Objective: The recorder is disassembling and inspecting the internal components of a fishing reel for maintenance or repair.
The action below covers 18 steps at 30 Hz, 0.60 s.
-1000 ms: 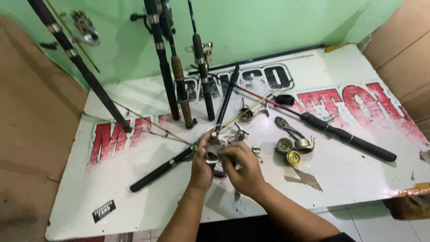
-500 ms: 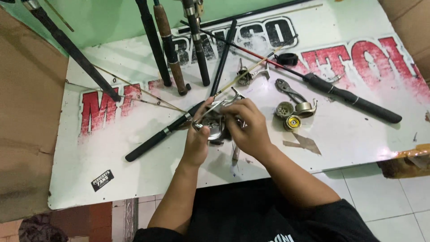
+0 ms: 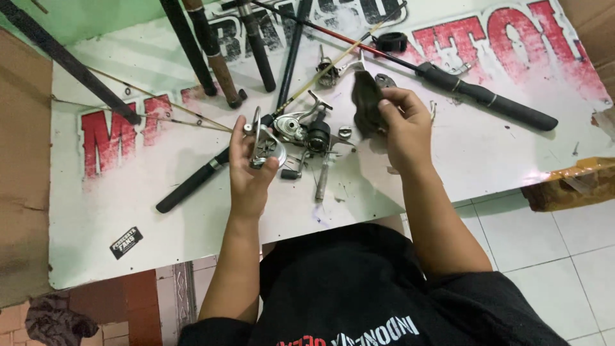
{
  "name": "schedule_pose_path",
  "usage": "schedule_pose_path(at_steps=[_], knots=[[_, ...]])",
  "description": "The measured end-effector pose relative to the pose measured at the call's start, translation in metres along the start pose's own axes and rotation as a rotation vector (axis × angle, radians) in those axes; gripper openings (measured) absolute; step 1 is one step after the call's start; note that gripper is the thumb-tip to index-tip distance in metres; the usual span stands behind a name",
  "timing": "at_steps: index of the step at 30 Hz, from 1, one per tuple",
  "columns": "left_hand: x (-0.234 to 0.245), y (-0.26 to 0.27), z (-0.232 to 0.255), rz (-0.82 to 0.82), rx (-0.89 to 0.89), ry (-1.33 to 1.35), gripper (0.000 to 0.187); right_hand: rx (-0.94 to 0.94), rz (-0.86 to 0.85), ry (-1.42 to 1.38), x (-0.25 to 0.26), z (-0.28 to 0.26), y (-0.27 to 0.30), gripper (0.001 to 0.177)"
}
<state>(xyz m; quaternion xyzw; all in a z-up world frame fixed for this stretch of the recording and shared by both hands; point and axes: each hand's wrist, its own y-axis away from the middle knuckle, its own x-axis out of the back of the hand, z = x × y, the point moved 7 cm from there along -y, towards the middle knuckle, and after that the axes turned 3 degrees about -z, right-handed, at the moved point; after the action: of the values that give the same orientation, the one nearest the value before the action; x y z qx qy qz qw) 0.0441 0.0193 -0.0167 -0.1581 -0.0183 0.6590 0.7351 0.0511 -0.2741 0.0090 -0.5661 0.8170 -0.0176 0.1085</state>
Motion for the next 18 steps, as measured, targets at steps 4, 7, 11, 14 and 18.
schedule_pose_path(at_steps=[4,7,11,14,18], knots=[[-0.002,0.011,-0.007,0.032,0.035,-0.027,0.1,-0.082,0.11,-0.06,0.027,0.029,-0.002,0.017],[0.003,0.016,-0.018,0.082,0.04,-0.151,0.104,-0.054,0.155,-0.106,0.029,0.027,0.005,0.02],[0.006,0.02,-0.025,0.098,0.056,-0.158,0.102,0.029,0.012,0.029,0.01,0.029,0.01,0.028],[0.009,0.024,-0.034,0.1,0.068,-0.138,0.1,0.076,-0.084,0.139,-0.004,0.039,0.011,0.029],[0.017,0.029,-0.05,0.117,0.053,-0.117,0.1,0.286,-0.156,0.415,-0.026,0.043,0.005,0.025]])
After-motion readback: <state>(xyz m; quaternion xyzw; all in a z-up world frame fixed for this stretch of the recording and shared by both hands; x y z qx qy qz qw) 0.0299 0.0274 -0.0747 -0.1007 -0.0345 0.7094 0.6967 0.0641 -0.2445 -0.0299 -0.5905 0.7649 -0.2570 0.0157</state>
